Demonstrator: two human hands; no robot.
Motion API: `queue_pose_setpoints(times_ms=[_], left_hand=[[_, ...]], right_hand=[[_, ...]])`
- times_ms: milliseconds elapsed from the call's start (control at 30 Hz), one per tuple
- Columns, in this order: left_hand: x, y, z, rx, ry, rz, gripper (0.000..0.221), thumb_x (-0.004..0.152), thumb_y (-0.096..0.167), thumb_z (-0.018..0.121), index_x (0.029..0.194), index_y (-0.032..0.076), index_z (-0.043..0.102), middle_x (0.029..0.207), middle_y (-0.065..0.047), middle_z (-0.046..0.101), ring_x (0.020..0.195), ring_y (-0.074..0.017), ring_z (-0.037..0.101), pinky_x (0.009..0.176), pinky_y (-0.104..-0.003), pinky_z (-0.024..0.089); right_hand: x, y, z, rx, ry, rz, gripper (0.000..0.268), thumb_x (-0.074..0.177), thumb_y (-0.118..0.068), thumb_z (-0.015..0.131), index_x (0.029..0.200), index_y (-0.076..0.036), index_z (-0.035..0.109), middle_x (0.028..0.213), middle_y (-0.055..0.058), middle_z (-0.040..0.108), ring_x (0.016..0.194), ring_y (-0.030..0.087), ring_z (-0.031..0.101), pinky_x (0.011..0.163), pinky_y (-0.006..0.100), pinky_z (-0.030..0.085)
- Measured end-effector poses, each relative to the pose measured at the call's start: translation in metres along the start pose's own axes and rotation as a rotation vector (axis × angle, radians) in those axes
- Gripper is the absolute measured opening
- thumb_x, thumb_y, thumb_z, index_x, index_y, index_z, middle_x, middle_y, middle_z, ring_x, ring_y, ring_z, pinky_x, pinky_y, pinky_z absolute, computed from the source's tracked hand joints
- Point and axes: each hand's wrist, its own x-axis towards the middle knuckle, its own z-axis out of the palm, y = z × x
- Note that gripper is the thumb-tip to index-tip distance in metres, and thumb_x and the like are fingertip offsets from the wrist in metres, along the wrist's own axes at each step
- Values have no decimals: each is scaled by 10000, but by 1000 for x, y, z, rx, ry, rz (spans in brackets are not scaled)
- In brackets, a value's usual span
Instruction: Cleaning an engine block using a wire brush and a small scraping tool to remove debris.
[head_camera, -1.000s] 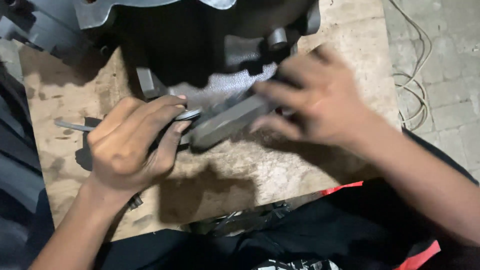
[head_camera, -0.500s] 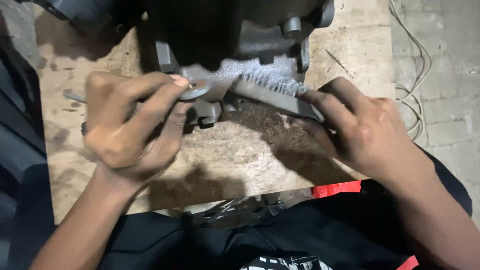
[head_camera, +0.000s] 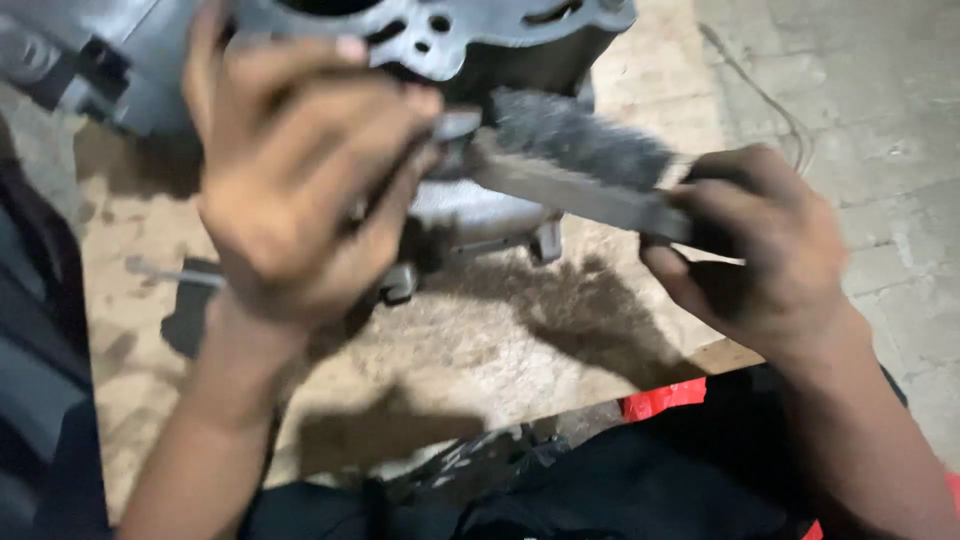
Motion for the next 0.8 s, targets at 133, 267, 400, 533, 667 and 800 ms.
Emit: queue_pose_setpoints(times_ms=[133, 267, 400, 533, 667, 800], left_hand=[[-15, 19, 19, -58, 33, -88, 161, 1091, 88, 753, 1029, -22, 852, 971, -88, 853, 1225, -399, 655, 1118, -795, 44], [-56, 23, 48, 145, 45, -252, 180, 1078, 377, 755, 1252, 338, 731, 1367, -8, 764, 1373, -194, 625, 1186, -712, -93], [-32, 48, 61, 127, 31, 10, 58, 1042, 33, 869, 1065, 59, 823, 910, -100, 859, 780, -178, 833, 1208, -432, 327], [-23, 50, 68, -133, -5, -405, 197, 1048, 26, 737, 1208, -70, 673, 1053, -220, 790, 842, -293, 817, 717, -323, 689], [-15, 58, 77, -347, 57, -624, 214, 1039, 115, 674, 1162, -60, 670, 1119, -193, 745, 982, -284, 774, 803, -332, 689], [-12, 62, 83, -388, 99, -667, 217, 1044, 186, 682, 1134, -10, 661, 971, -145, 771, 779, -209, 806, 627, -247, 630]], right_hand=[[-3, -4, -24, 143, 115, 307, 394, 1038, 41, 740, 1212, 113, 395, 940, 221, 578, 746, 305, 527, 653, 408, 380], [-30, 9, -27, -190, -65, 424, 534, 1087, -171, 814, 1449, 76, 508, 1275, 231, 721, 917, 404, 721, 690, 475, 510], [-30, -5, -28, 228, 245, 351, 549, 1025, 190, 800, 1346, 209, 355, 1260, 366, 469, 1024, 407, 601, 840, 421, 509], [-22, -12, -24, 194, 66, 426, 485, 1029, -13, 670, 1344, 51, 307, 991, 181, 605, 661, 263, 645, 600, 363, 412], [-32, -5, -12, -38, -33, 283, 533, 1074, -96, 746, 1472, 54, 424, 1063, 111, 759, 763, 232, 688, 666, 372, 506], [-43, -8, 13, 84, 370, 141, 542, 1040, 56, 765, 1358, 135, 333, 1313, 260, 362, 825, 360, 670, 747, 407, 653]])
